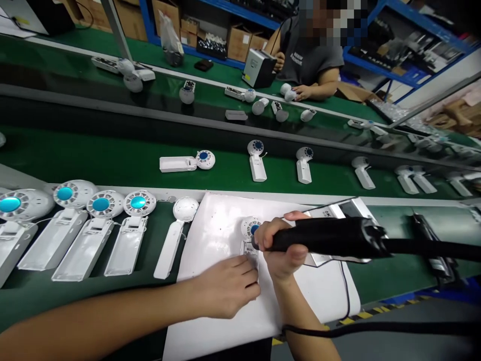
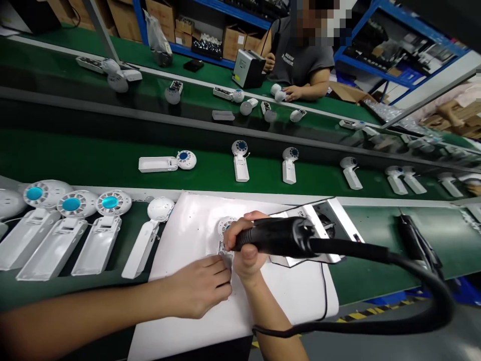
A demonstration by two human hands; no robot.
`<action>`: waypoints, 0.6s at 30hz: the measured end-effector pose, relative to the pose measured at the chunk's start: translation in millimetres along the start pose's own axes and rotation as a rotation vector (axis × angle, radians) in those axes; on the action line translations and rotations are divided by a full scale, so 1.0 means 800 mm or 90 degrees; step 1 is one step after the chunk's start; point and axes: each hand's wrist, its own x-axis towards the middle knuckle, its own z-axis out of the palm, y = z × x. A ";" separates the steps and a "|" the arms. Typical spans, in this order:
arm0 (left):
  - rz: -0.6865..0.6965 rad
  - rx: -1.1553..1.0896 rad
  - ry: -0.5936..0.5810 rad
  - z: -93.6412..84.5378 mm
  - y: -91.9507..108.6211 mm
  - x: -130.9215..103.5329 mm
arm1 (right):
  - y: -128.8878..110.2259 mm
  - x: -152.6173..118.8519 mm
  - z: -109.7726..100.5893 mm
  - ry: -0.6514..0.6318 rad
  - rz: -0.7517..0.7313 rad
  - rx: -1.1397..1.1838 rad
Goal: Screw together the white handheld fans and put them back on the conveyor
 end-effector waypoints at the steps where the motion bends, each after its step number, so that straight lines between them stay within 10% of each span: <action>1: -0.001 -0.003 -0.006 0.001 0.000 0.000 | 0.004 -0.002 -0.001 0.000 0.010 0.005; 11: -0.025 -0.032 -0.005 0.008 0.005 -0.002 | 0.040 -0.035 -0.004 -0.036 0.044 -0.089; 18: -0.016 -0.019 0.024 0.002 0.006 0.000 | -0.028 0.002 -0.046 0.086 -0.158 -0.120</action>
